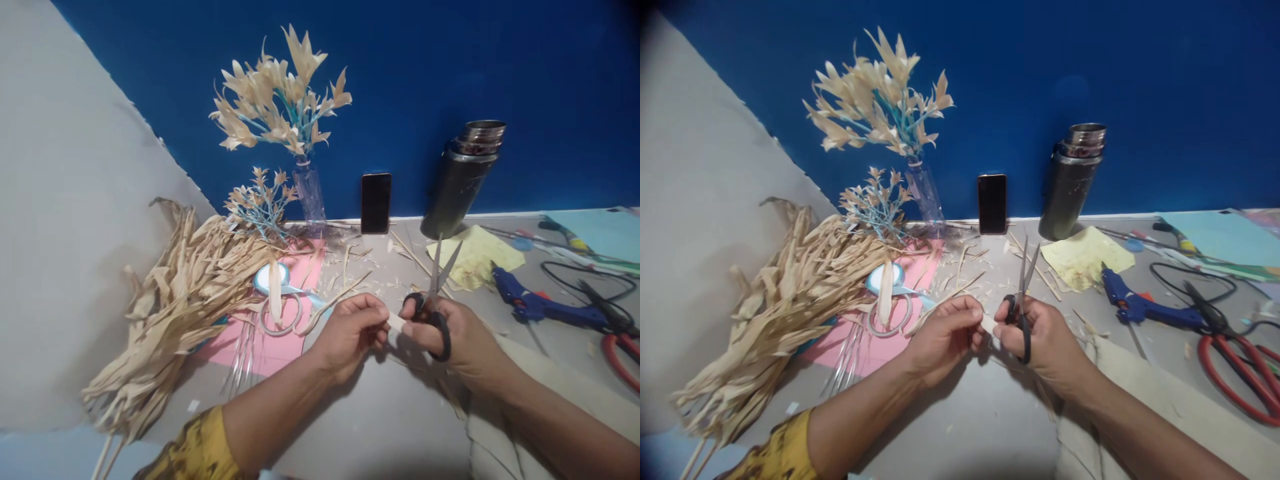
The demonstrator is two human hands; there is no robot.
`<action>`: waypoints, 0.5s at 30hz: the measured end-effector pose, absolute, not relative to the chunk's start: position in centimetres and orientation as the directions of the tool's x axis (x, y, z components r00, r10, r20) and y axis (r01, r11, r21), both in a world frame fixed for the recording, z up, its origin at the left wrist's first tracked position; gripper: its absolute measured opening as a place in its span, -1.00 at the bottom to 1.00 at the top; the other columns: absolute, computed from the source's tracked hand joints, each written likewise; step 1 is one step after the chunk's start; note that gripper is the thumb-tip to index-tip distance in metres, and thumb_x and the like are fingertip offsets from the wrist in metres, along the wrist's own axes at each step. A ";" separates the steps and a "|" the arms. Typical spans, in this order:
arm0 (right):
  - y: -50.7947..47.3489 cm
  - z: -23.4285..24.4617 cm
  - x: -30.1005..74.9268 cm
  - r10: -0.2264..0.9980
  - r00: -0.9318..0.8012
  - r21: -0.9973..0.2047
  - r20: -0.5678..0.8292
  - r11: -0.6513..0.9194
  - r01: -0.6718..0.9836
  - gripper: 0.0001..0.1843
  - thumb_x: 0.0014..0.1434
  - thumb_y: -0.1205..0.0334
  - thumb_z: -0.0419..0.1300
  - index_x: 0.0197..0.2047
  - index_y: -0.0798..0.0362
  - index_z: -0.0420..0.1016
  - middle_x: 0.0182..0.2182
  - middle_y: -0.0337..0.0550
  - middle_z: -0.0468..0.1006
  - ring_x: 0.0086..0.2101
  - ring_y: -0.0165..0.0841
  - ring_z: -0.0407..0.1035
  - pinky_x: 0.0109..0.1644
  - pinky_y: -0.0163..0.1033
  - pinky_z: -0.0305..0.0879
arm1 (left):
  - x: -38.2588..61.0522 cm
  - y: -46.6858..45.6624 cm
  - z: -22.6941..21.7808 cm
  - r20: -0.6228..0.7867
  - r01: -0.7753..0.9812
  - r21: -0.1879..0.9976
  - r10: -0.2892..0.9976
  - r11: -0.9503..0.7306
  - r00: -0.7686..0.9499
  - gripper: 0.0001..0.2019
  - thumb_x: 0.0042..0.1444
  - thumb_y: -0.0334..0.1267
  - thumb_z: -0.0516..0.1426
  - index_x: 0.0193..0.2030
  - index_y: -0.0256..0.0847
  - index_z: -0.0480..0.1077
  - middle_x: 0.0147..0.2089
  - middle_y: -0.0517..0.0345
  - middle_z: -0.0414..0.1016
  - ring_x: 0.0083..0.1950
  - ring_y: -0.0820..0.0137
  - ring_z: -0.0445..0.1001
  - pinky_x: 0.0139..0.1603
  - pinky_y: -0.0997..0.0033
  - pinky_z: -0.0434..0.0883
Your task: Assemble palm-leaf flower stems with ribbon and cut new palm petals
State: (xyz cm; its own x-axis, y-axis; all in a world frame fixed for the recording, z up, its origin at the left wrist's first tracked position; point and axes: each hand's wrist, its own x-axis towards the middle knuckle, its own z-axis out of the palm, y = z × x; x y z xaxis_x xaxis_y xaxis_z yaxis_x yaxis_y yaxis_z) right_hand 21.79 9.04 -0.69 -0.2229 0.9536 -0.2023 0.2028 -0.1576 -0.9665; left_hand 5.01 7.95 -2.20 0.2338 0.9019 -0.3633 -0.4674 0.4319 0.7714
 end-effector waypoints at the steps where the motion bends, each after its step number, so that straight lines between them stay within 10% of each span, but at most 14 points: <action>1: 9.1 -0.7 21.8 0.953 -0.219 -0.965 -0.211 -0.167 0.205 -0.67 -0.09 0.05 0.35 -0.32 0.04 0.41 -0.55 -0.29 0.43 -0.53 -0.40 0.27 -0.45 -0.30 0.21 | 4.9 8.0 -2.1 -0.361 -0.469 0.773 0.904 0.428 0.229 -0.77 -0.12 -0.26 0.34 -0.44 -0.26 0.37 -0.55 0.22 0.40 -0.57 0.56 0.34 -0.51 0.57 0.22; 15: 9.5 -2.2 22.9 0.622 -0.750 -0.962 -0.227 -0.024 0.272 -0.26 0.12 -0.48 0.02 -0.41 0.12 0.45 -0.54 -0.13 0.49 -0.51 -0.39 0.23 -0.43 -0.30 0.08 | 2.8 9.4 -0.4 -0.263 -0.534 0.799 0.959 0.276 0.102 -0.75 -0.13 -0.26 0.36 -0.45 -0.26 0.36 -0.55 0.20 0.40 -0.50 0.45 0.45 -0.42 0.47 0.39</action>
State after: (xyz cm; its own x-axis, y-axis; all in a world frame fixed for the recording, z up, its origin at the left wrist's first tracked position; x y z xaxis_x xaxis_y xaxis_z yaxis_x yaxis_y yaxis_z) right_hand 22.92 9.49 -2.17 -0.7496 0.6217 -0.2272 0.2718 -0.0238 -0.9620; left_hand 2.83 9.41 -0.37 0.1018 0.9593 -0.2634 -0.5343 0.2761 0.7989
